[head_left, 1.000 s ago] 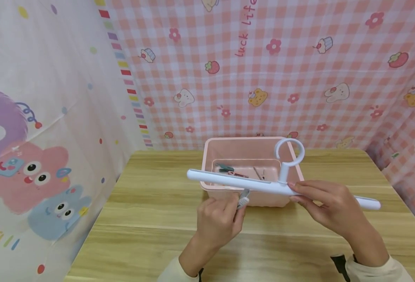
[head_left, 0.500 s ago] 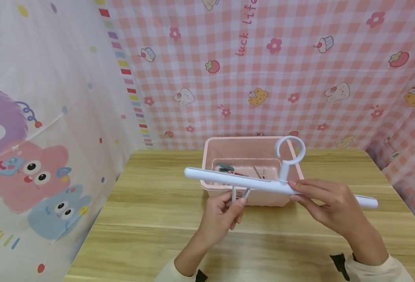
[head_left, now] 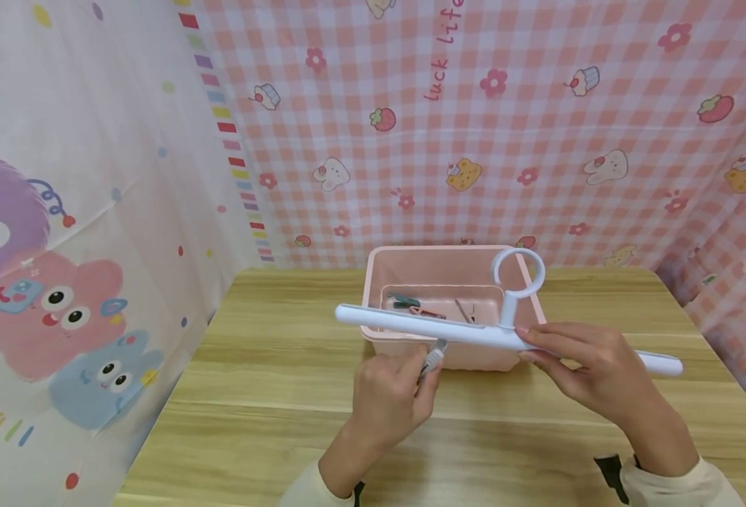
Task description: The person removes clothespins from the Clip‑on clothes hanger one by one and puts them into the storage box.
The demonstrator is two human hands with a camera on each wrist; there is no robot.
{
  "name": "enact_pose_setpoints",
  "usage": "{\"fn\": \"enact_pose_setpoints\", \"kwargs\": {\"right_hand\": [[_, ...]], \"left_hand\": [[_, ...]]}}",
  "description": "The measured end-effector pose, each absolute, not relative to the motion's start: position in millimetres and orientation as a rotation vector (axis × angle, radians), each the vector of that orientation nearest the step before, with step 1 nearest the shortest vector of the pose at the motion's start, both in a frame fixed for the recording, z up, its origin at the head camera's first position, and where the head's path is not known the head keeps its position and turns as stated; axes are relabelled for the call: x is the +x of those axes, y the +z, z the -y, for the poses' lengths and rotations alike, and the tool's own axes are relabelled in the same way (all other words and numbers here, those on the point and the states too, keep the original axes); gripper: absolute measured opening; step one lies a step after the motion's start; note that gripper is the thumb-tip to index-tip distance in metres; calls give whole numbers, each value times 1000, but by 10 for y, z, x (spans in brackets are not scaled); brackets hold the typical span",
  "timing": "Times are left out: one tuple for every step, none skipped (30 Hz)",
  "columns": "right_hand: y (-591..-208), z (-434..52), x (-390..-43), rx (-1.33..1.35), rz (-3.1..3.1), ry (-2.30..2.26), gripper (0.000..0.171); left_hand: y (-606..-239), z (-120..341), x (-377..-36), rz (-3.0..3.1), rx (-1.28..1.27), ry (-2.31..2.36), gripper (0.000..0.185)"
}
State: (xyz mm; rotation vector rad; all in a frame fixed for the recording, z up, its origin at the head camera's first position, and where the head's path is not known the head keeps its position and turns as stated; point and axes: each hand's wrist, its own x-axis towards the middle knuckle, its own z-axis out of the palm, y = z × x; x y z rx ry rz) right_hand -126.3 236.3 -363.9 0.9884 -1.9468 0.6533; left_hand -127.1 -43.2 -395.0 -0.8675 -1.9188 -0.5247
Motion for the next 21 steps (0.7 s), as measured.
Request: {"fn": "enact_pose_setpoints", "kwargs": {"right_hand": [[-3641,-2361,-1266,991,1948,654,43],[-3643,-2360,-1269,996,1950,659,44],[-3644,-2357,-1272,1002,1950,663,44],[-3646,-2355,-1274,1006,1949,664,44],[-3646,-2353,-1274,1005,1951,664,44],[-3646,-2351,-1273,1002,1952,663,44],[-3646,-2349,-1272,999,1951,658,44],[-3646,-2349,-1271,996,1950,656,44],[-3647,-2348,-1270,990,1948,650,44],[-3647,-2348,-1269,986,1946,647,45],[-3649,-2347,-1270,985,1942,646,45],[-3652,-2344,-1274,987,1934,649,45],[-3656,-2341,-1278,991,1927,654,45],[-3658,-2338,-1281,995,1922,658,45],[-3661,-2335,-1284,999,1916,663,45],[-3664,-2331,-1286,1003,1908,668,45],[-3665,-2327,-1287,1005,1903,672,44],[-3665,-2324,-1287,1005,1901,677,44],[-3664,-2322,-1285,1004,1901,679,44],[-3662,-2321,-1285,1003,1901,680,44],[-3660,-2319,-1285,1002,1899,682,44]], "left_hand": [[-3949,436,-1276,1879,-845,-422,30],[-3946,441,-1280,1845,-828,-351,30],[-3942,443,-1279,1823,-818,-312,29],[-3944,445,-1281,1811,-812,-303,29],[-3947,444,-1280,1823,-816,-339,29],[-3957,441,-1274,1855,-826,-412,29],[-3962,437,-1264,1898,-841,-514,28],[-3968,431,-1256,1935,-858,-631,28],[-3975,424,-1246,1971,-872,-762,27],[-3982,417,-1234,2007,-882,-914,26],[-3983,409,-1218,2037,-887,-1070,26],[-3985,404,-1201,2059,-893,-1221,25],[-3980,397,-1188,2067,-904,-1362,24],[-3977,391,-1178,2069,-911,-1494,22],[-3973,386,-1166,2072,-910,-1634,21],[-3967,382,-1154,2068,-902,-1772,20],[-3962,379,-1145,2064,-897,-1889,20],[-3957,377,-1138,2057,-886,-1991,20],[-3952,376,-1134,2055,-877,-2059,21],[-3946,378,-1132,2055,-866,-2113,22],[-3944,380,-1133,2056,-862,-2135,22]]}}
